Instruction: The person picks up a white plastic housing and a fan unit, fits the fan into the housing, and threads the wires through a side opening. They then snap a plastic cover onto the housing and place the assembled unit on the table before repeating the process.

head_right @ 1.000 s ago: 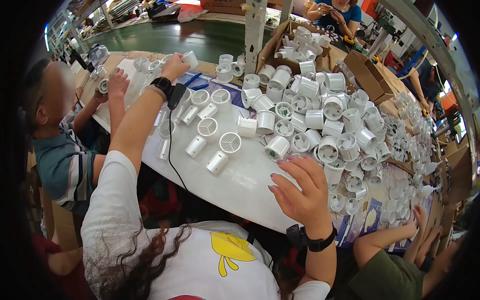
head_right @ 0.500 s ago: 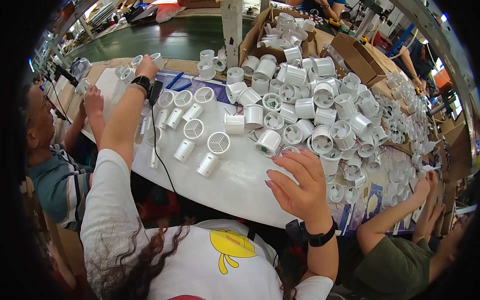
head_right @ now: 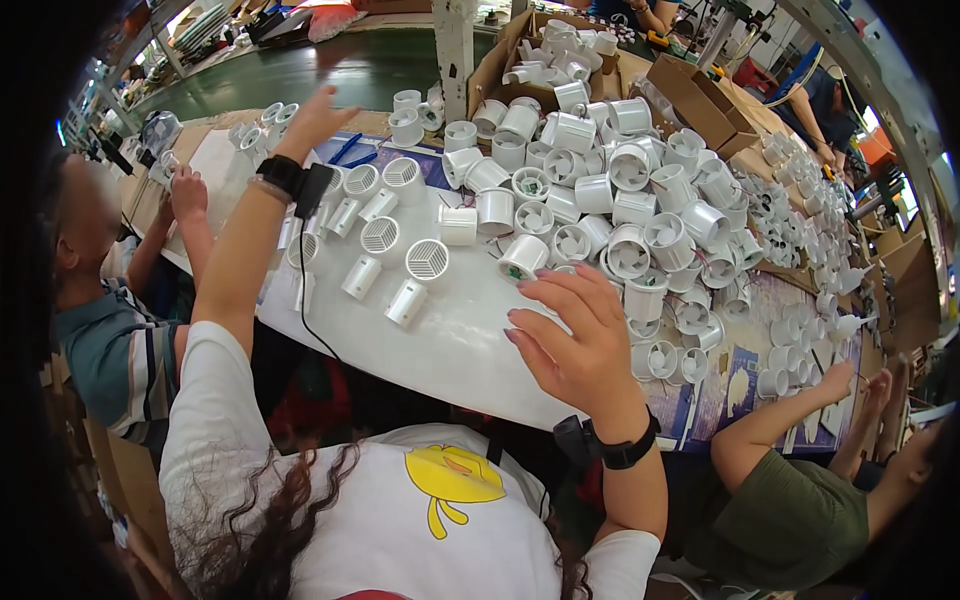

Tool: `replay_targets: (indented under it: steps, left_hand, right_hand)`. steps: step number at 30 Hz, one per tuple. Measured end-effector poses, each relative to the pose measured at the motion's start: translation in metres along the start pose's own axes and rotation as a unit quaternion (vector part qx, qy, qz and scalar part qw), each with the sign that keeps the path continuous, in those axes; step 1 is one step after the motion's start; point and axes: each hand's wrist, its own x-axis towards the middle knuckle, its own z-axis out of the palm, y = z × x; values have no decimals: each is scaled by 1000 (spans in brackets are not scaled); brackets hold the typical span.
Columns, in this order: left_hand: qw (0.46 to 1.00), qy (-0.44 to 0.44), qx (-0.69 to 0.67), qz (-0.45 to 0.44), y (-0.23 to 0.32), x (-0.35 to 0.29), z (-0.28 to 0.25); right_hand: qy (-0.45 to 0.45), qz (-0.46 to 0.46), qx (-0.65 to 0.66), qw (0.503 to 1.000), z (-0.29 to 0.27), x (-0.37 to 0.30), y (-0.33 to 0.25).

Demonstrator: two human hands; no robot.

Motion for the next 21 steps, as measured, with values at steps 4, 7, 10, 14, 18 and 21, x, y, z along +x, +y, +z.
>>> replay_targets:
  steps: [4, 7, 10, 14, 18, 21]
  left_hand:
    - [965, -201, -117, 121, 83, -51, -3]
    - [962, -224, 8, 158, 93, -69, 13]
    - [959, -217, 64, 173, 92, -70, 18]
    - [976, -126, -99, 146, 102, -72, -7]
    - [675, -175, -712, 84, 153, -121, -55]
    - [491, -259, -829, 67, 172, -171, -56]
  right_hand:
    - [-19, 5, -2, 1000, 6, -7, 4]
    - [-34, 0, 5, 999, 6, -14, 2]
    - [-38, 5, 3, 999, -2, -27, 2]
    - [-16, 24, 2, 1000, -8, -38, 7]
    - [26, 58, 27, 998, -8, -34, 8]
    - [47, 71, 77, 993, -3, -12, -7]
